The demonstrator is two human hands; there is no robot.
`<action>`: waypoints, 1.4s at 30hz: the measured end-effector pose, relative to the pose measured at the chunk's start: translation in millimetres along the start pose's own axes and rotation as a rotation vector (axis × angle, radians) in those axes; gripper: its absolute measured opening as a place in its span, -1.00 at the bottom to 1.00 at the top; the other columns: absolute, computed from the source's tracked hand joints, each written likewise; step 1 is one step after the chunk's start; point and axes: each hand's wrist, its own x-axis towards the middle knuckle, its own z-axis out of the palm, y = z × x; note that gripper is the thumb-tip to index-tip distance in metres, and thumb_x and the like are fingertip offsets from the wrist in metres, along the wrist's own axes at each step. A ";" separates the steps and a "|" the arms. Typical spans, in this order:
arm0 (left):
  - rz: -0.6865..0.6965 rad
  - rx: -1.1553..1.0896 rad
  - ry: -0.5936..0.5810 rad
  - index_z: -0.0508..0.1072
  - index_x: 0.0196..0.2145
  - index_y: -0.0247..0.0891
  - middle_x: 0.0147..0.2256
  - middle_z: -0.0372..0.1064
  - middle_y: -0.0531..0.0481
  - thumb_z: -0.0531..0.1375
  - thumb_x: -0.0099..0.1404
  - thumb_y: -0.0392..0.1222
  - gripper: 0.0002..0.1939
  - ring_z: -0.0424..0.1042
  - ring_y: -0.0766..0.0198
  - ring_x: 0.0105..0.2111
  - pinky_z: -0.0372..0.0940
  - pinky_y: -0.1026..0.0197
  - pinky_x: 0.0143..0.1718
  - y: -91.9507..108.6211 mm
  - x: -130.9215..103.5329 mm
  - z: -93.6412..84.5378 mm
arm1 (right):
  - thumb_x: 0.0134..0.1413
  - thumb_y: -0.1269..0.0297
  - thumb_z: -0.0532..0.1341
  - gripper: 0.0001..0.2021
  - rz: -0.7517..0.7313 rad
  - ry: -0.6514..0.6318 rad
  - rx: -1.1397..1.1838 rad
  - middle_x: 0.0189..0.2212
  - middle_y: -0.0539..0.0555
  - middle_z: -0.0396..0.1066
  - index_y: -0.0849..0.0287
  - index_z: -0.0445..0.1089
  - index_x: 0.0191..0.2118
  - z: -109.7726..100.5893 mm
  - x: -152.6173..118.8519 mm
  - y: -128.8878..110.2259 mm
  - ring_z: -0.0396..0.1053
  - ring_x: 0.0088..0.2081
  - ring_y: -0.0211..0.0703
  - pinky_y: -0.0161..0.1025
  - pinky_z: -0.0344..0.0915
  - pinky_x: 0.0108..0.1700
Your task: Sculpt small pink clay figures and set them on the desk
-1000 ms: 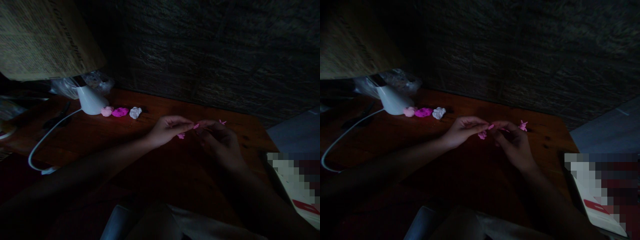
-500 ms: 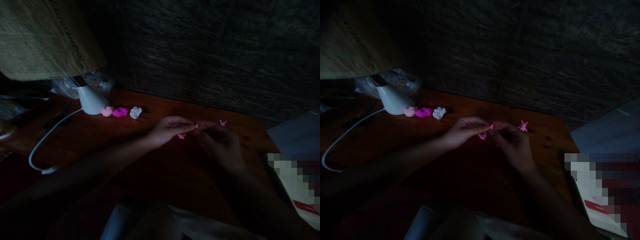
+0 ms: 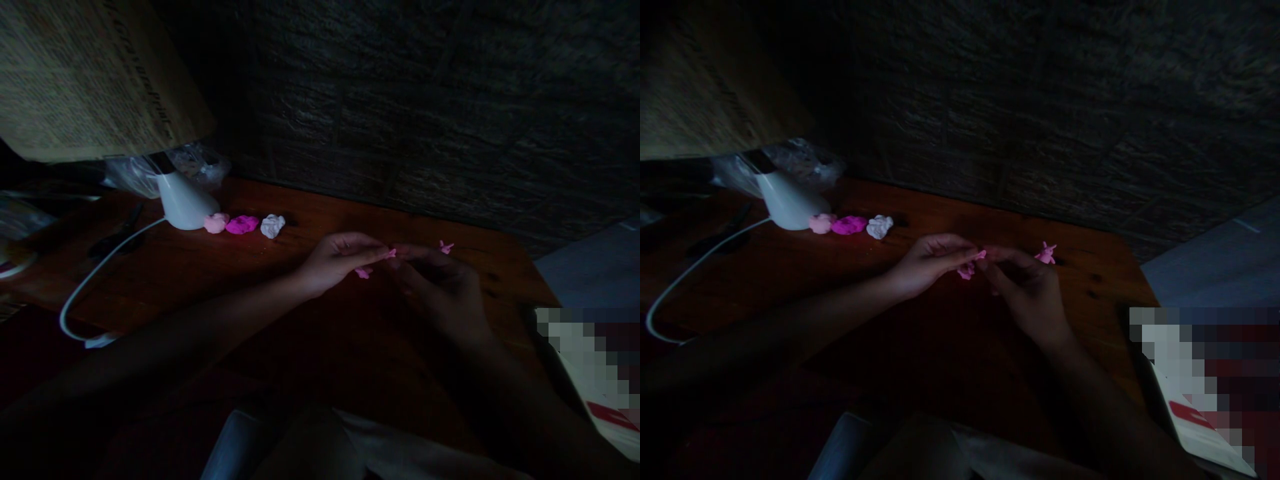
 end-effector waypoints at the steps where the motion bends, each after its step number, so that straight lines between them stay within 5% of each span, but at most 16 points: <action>1: -0.002 0.005 0.001 0.61 -0.24 -0.33 -0.31 0.58 -0.03 0.48 0.12 0.03 -0.61 0.46 0.41 -0.42 0.36 0.27 -0.31 -0.2 -0.1 0.0 | -0.02 0.20 0.51 -0.81 -0.004 0.000 0.000 -0.35 0.02 0.65 0.01 0.68 -0.23 0.2 -0.2 0.4 0.42 -0.52 -0.29 -0.34 0.38 -0.52; 42: 0.040 0.176 0.010 0.64 -0.21 -0.36 -0.28 0.58 -0.07 0.41 0.22 -0.11 -0.73 0.45 0.39 -0.40 0.37 0.30 -0.32 0.4 -2.1 0.1 | 0.08 0.11 0.45 -0.77 0.065 -0.049 -0.005 -0.48 -0.06 0.48 0.07 0.63 -0.17 -3.0 7.0 3.6 0.32 -0.53 -0.35 -0.36 0.31 -0.46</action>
